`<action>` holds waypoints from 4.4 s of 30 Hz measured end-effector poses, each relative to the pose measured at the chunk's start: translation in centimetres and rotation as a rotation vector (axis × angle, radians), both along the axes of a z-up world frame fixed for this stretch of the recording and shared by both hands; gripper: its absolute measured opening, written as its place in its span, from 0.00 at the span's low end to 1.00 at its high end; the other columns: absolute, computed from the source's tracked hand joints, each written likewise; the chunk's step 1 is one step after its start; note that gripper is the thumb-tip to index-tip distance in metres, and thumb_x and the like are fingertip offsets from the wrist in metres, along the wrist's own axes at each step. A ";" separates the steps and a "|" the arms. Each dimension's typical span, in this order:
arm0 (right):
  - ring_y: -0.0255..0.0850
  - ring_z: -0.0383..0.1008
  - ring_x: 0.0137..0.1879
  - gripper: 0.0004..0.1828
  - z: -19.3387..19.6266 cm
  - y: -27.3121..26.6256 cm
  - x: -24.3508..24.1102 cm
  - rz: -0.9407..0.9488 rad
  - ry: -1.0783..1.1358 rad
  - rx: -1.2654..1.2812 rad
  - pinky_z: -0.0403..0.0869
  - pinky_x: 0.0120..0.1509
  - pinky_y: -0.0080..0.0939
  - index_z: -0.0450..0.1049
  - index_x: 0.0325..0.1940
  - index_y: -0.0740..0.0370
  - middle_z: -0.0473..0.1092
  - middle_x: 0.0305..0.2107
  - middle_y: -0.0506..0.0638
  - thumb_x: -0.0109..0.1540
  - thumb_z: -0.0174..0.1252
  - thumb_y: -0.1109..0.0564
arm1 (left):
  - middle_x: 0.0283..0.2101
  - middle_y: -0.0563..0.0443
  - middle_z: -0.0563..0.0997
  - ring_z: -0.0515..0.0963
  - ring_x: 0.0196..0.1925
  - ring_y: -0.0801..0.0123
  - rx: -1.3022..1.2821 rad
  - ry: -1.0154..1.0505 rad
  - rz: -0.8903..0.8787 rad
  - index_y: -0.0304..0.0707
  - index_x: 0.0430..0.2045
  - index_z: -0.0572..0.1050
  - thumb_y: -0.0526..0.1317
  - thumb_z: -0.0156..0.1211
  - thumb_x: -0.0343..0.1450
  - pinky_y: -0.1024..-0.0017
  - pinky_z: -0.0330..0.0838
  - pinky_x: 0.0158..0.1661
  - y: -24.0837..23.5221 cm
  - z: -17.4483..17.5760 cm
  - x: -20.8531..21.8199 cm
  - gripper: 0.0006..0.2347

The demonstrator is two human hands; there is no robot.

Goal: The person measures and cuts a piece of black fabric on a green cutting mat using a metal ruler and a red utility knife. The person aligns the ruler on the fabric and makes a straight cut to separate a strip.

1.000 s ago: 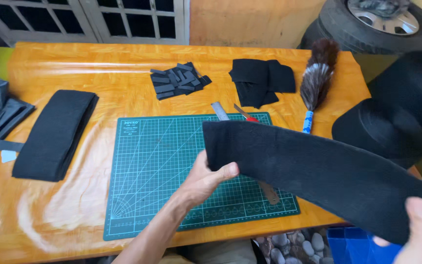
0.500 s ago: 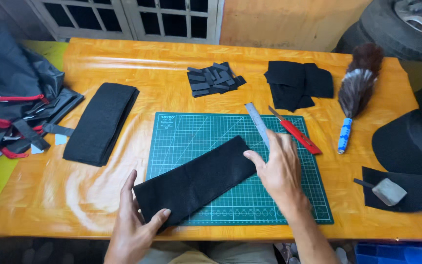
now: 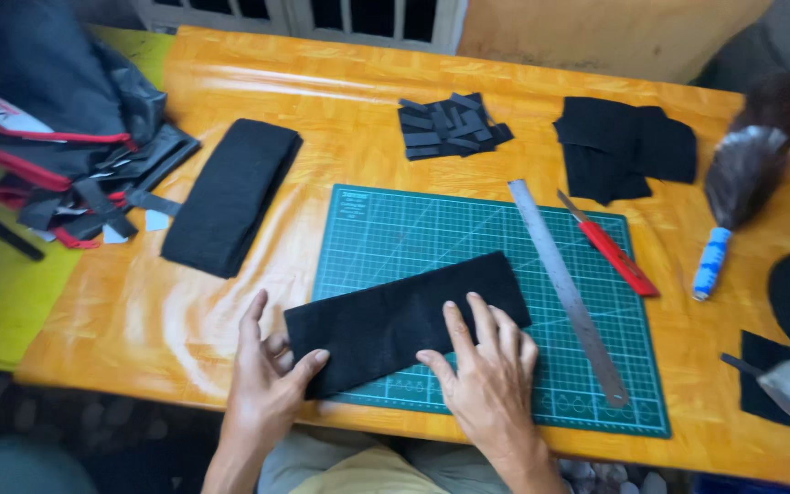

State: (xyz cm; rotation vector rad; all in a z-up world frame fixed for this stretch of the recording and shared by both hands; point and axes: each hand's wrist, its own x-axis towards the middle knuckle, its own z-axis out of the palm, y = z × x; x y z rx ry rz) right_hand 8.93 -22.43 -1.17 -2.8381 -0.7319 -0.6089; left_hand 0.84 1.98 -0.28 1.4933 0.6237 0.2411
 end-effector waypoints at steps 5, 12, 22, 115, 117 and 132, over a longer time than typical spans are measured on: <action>0.47 0.70 0.66 0.35 -0.4 0.3 -0.8 -0.031 -0.050 -0.022 0.67 0.58 0.55 0.75 0.63 0.42 0.70 0.65 0.49 0.58 0.57 0.26 | 0.45 0.33 0.83 0.81 0.34 0.70 -0.391 -0.212 -0.049 0.42 0.71 0.54 0.26 0.55 0.68 0.77 0.74 0.35 1.7 -2.0 -0.5 0.33; 0.45 0.71 0.67 0.34 -0.9 0.2 -1.2 -0.149 -0.058 -0.090 0.62 0.59 0.55 0.76 0.63 0.37 0.71 0.67 0.45 0.59 0.51 0.23 | 0.46 0.50 0.81 0.70 0.25 0.85 -0.546 -0.250 -0.194 0.42 0.68 0.61 0.26 0.53 0.69 0.86 0.65 0.25 2.4 -1.4 -0.2 0.29; 0.45 0.73 0.57 0.36 -0.6 -0.7 -1.9 -0.301 -0.012 -0.171 0.60 0.59 0.54 0.79 0.58 0.32 0.73 0.53 0.42 0.55 0.53 0.16 | 0.47 0.38 0.80 0.82 0.40 0.69 -0.300 -0.200 -0.067 0.37 0.67 0.62 0.24 0.61 0.67 0.75 0.77 0.44 3.0 -1.6 1.7 0.30; 0.46 0.53 0.81 0.39 -2.6 -4.0 0.2 0.047 0.097 -0.181 0.50 0.78 0.78 0.54 0.79 0.31 0.52 0.78 0.42 0.64 0.34 0.25 | 0.57 0.44 0.80 0.76 0.51 0.49 0.955 -0.432 -0.482 0.37 0.46 0.81 0.44 0.67 0.70 0.53 0.67 0.56 4.3 0.3 2.9 0.14; 0.46 0.50 0.82 0.40 -2.9 -4.1 0.3 0.031 0.128 -0.195 0.47 0.77 0.80 0.53 0.78 0.25 0.50 0.79 0.41 0.62 0.29 0.21 | 0.57 0.43 0.79 0.76 0.50 0.49 0.943 -0.450 -0.484 0.36 0.45 0.81 0.43 0.66 0.71 0.53 0.68 0.56 4.3 0.4 2.9 0.13; 0.45 0.54 0.81 0.40 -2.3 -3.4 0.4 0.019 0.127 -0.156 0.49 0.77 0.79 0.56 0.77 0.27 0.53 0.78 0.40 0.62 0.33 0.22 | 0.57 0.40 0.79 0.78 0.52 0.49 0.872 -0.446 -0.465 0.34 0.45 0.81 0.40 0.66 0.71 0.52 0.67 0.58 4.3 0.7 3.0 0.12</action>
